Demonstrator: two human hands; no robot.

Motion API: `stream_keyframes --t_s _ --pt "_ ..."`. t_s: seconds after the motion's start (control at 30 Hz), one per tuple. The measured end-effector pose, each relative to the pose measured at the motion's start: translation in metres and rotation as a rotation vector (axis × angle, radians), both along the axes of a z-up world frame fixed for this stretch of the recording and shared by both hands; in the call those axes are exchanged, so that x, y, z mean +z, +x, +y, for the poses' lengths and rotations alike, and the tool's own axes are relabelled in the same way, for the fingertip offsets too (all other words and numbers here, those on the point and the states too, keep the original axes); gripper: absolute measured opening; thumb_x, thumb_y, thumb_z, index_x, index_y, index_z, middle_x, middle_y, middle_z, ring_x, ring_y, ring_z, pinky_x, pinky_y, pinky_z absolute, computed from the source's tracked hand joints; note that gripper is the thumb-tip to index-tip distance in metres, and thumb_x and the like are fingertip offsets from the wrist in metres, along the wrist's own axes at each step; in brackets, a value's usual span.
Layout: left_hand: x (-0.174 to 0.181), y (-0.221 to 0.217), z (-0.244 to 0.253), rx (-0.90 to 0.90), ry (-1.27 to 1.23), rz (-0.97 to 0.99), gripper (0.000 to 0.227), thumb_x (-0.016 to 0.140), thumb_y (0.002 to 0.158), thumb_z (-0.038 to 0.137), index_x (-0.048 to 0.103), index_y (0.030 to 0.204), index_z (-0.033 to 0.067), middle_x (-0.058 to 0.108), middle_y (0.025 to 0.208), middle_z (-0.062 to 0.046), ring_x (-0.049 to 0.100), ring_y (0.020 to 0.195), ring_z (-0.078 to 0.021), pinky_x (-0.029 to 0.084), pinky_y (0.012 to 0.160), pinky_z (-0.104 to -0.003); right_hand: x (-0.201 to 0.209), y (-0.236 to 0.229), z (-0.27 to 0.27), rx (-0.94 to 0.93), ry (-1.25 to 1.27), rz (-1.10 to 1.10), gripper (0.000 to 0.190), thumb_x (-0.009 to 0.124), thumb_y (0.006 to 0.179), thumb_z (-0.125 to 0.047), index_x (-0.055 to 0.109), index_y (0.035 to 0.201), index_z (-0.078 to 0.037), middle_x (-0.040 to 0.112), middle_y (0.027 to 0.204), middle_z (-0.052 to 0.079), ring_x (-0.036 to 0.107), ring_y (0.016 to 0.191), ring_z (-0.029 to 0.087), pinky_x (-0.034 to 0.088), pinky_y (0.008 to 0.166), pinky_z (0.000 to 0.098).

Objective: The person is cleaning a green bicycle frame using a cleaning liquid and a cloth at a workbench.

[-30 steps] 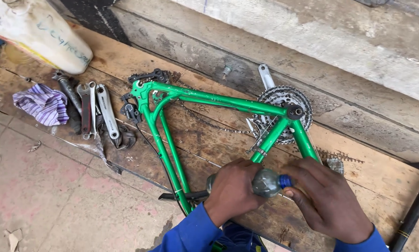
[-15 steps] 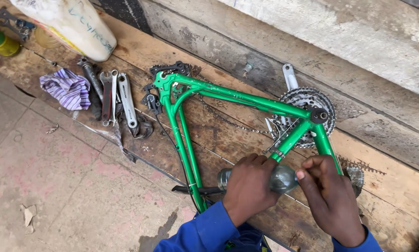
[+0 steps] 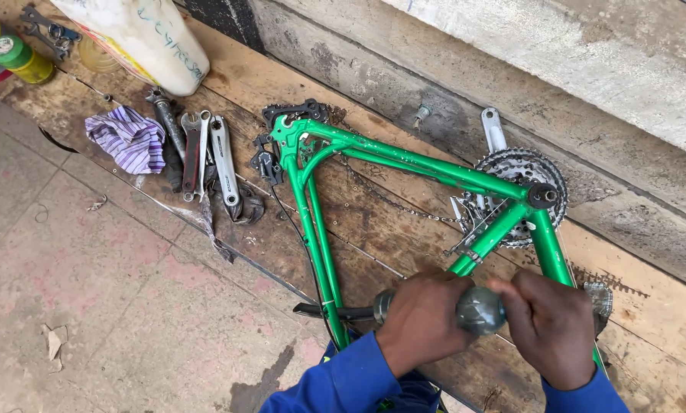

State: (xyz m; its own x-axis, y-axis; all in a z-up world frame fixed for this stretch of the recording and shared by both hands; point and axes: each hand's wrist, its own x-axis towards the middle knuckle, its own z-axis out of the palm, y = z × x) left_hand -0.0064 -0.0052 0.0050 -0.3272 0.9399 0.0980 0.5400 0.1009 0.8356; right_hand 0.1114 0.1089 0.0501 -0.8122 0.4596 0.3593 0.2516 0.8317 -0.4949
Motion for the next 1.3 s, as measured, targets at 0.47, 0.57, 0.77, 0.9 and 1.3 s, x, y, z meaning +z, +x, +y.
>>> stream_keyframes --t_s 0.47,0.57,0.77,0.9,1.3 --pt "-0.008 0.008 0.002 0.013 -0.214 -0.014 0.03 0.077 0.068 0.025 0.062 0.09 0.0111 0.063 0.084 -0.011 0.061 0.076 -0.034 0.048 0.059 -0.048 -0.013 -0.004 0.0 -0.106 -0.099 0.012 0.045 0.059 0.095 -0.02 0.033 0.059 -0.011 0.024 0.05 0.005 0.024 0.044 0.014 0.02 0.044 0.0344" --pt "-0.014 0.009 0.002 0.126 -0.18 0.155 0.04 0.081 0.067 0.019 0.063 0.1 0.0073 0.064 0.094 -0.014 0.061 0.088 -0.0374 0.051 0.067 -0.051 -0.02 -0.004 0.001 -0.221 -0.228 0.004 0.045 0.059 0.097 -0.024 0.035 0.06 -0.014 0.027 0.049 0.003 0.025 0.045 0.01 0.021 0.044 0.0324" --pt "0.019 -0.027 -0.026 0.325 -0.048 -0.339 0.046 0.083 0.069 0.032 0.063 0.107 0.0135 0.074 0.091 -0.003 0.072 0.073 -0.0173 0.06 0.058 -0.029 -0.01 0.008 0.009 -0.188 -0.455 0.041 0.051 0.037 0.098 -0.046 0.068 0.104 -0.005 0.057 0.059 0.003 0.056 0.052 0.015 0.046 0.054 0.0316" --pt "0.032 -0.068 -0.067 0.581 0.274 -0.484 0.046 0.082 0.071 0.013 0.053 0.107 0.0127 0.069 0.092 -0.004 0.069 0.079 -0.0178 0.057 0.07 -0.028 -0.026 0.029 0.022 -0.262 -0.547 -0.241 0.049 0.041 0.094 -0.044 0.067 0.12 -0.012 0.061 0.063 0.004 0.063 0.057 0.018 0.051 0.051 0.0353" --pt "0.004 -0.186 -0.111 0.935 0.466 0.076 0.042 0.075 0.101 0.023 0.045 0.128 0.01 0.051 0.114 -0.01 0.048 0.099 -0.0225 0.041 0.094 -0.038 -0.041 0.025 0.012 -0.197 -0.578 -0.338 0.044 0.053 0.091 -0.041 0.067 0.121 -0.013 0.058 0.069 0.003 0.055 0.053 0.016 0.041 0.051 0.0341"
